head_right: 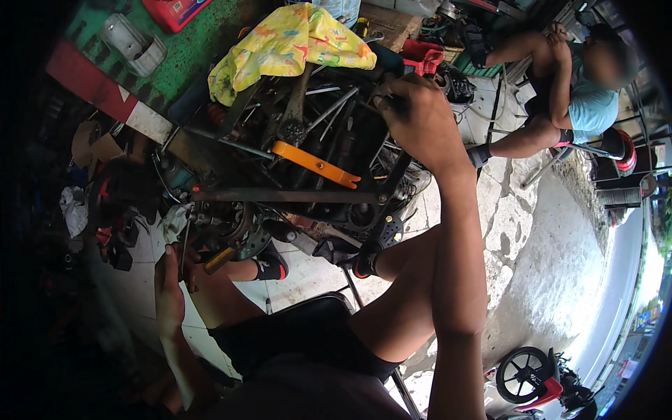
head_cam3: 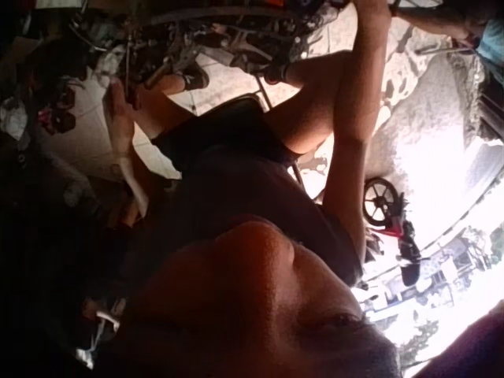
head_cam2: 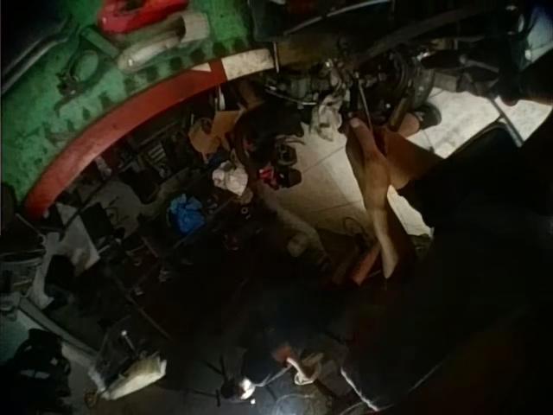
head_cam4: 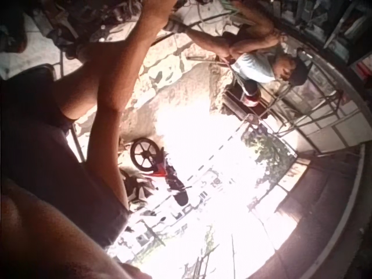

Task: Repairing and assembling components of a motorcycle engine in a workshop.

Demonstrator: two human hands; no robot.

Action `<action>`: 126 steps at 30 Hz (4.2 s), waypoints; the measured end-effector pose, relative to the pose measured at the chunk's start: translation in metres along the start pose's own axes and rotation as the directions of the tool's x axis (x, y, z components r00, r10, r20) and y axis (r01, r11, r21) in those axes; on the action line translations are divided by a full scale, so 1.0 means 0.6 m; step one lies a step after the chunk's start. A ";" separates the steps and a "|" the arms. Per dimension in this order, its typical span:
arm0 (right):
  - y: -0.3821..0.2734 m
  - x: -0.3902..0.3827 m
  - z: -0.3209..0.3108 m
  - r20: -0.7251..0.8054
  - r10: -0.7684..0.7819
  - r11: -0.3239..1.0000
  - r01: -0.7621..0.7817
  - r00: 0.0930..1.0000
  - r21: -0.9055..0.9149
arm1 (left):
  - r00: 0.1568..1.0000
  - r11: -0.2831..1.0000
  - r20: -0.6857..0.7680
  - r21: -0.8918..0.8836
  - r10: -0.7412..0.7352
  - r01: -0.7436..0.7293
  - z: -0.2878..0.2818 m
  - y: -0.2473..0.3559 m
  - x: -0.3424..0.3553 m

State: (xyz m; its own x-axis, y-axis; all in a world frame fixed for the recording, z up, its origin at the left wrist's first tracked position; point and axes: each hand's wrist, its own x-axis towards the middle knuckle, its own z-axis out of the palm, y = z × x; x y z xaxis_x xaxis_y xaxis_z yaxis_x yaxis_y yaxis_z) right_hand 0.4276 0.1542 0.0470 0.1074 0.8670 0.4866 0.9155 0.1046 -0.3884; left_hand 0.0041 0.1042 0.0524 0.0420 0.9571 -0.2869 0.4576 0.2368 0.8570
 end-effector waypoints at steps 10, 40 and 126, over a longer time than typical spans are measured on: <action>0.023 0.005 -0.009 -0.035 0.021 1.000 -0.022 0.999 -0.022 | 0.999 0.999 -0.036 0.034 0.023 -0.022 0.000 0.004 0.004; -0.108 0.058 0.089 0.187 -0.001 0.973 -0.043 0.982 0.226 | 0.979 0.996 -0.187 -0.011 0.083 -0.087 -0.004 -0.041 -0.002; -0.228 -0.022 0.028 0.833 -0.069 0.412 -0.745 0.549 0.525 | 0.902 0.923 -0.276 0.291 0.333 -0.252 0.034 0.051 -0.044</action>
State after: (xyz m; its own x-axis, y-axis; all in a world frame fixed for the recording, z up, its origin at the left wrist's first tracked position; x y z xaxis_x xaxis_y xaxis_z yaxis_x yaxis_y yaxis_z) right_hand 0.2944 0.1364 0.0807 -0.3275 0.8745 -0.3577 0.0935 -0.3467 -0.9333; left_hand 0.0351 0.0826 0.0774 -0.0552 0.9879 0.1449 0.6699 -0.0709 0.7390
